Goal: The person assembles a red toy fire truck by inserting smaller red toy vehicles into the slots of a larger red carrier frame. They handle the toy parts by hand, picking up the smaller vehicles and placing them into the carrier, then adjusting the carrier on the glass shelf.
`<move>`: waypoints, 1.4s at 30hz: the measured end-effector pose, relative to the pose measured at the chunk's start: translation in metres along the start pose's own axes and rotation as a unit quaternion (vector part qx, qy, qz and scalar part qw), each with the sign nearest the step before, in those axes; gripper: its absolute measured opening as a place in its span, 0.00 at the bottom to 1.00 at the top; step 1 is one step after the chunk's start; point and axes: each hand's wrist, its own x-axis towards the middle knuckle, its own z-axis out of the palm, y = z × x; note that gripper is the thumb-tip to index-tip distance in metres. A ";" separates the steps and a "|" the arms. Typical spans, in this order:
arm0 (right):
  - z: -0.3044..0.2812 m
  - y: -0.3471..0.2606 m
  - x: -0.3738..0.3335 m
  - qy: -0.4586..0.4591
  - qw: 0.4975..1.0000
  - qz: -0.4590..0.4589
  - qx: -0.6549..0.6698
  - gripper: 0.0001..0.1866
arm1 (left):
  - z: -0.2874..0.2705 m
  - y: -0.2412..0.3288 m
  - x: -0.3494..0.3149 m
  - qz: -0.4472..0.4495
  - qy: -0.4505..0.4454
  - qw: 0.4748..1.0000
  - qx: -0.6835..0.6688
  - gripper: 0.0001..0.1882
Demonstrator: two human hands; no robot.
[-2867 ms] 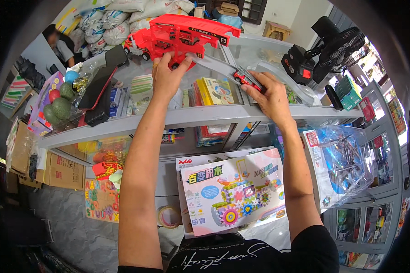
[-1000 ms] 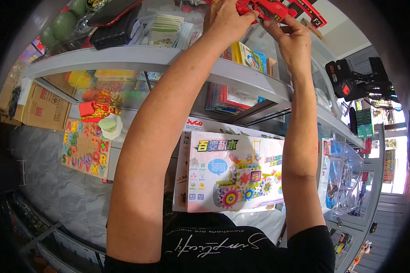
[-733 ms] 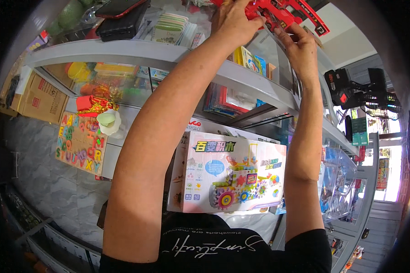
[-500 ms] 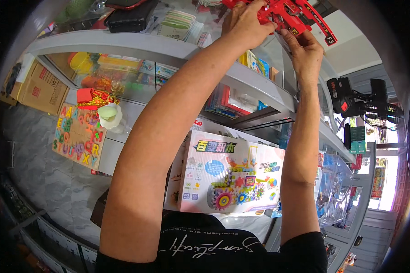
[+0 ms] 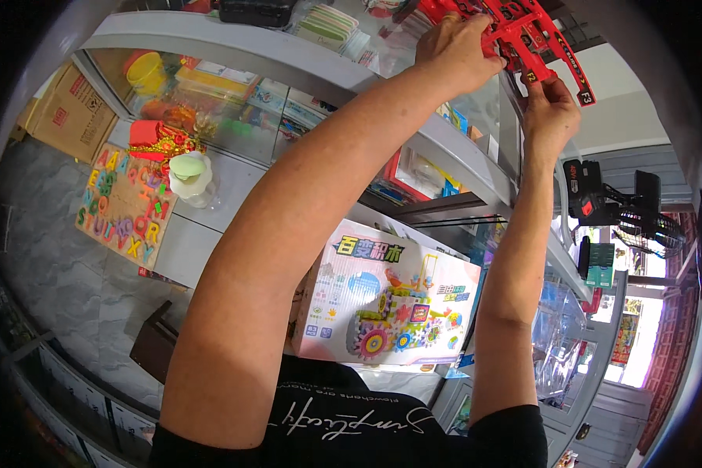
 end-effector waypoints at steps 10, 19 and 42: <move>-0.020 -0.015 -0.003 -0.124 0.937 0.159 0.286 0.17 | 0.011 -0.010 0.011 -0.020 0.013 1.000 0.006 0.32; -0.026 -0.018 -0.005 -0.164 0.933 0.154 0.280 0.19 | -0.011 0.027 -0.007 -0.065 -0.007 0.996 0.054 0.34; -0.023 -0.009 -0.030 -0.203 0.963 0.085 0.158 0.23 | -0.002 0.012 -0.005 -0.011 0.009 1.000 0.021 0.33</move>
